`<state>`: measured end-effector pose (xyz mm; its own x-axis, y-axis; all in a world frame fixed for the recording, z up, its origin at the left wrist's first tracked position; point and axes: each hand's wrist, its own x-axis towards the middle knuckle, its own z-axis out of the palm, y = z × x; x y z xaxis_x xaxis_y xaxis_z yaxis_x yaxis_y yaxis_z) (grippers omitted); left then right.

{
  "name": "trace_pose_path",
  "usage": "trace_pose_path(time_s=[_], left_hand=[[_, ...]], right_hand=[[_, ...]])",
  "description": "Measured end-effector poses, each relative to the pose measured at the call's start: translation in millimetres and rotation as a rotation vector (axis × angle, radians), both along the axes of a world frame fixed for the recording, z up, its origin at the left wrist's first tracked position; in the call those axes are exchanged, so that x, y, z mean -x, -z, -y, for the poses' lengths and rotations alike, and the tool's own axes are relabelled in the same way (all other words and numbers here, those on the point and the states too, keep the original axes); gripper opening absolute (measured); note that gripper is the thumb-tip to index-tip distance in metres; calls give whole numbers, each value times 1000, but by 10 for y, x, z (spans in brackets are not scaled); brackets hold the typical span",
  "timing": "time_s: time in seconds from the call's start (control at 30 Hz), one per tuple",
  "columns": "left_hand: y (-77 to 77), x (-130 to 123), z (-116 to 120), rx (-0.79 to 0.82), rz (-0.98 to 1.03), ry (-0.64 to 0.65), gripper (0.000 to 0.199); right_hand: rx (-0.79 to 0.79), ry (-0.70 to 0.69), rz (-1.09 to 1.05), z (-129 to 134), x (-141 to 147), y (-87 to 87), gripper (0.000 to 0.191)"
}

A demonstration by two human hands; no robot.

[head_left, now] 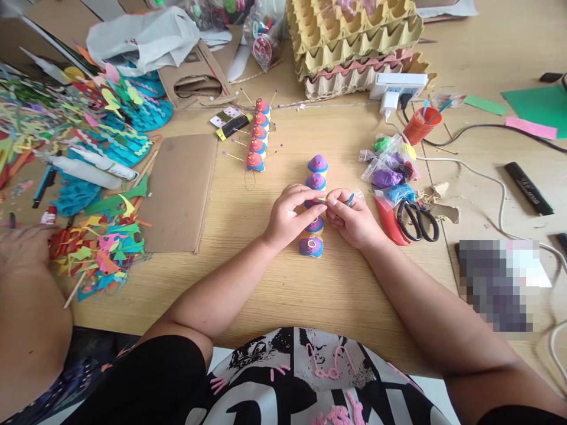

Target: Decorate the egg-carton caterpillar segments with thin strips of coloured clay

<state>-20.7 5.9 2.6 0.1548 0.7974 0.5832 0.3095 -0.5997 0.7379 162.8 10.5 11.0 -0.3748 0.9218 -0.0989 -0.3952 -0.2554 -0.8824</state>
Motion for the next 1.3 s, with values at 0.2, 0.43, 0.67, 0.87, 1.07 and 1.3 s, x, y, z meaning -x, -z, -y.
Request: trace_pose_path(time_s=[0.2,0.43,0.67,0.87,1.07,1.3], left_hand=[[8,-8,-5,23,9,-17,17],[-12,-22,4,33,26,-28,17],[-14,-39,2,0,69,-45,19],[8,-29,5,34,109,-72,23],[-12,-28,2,57,73,-8,23],[-11,-19,20,114,125,-7,23]], right_hand=[[-22,-7,36,7,7,4,52],[-45,21,62,22,13,-20,51],[-46,30,117,3,23,31,62],[-67,-31,67,12,4,26,53],[-109,-58,92,17,-4,69,53],[-74,-19,114,26,10,45,62]])
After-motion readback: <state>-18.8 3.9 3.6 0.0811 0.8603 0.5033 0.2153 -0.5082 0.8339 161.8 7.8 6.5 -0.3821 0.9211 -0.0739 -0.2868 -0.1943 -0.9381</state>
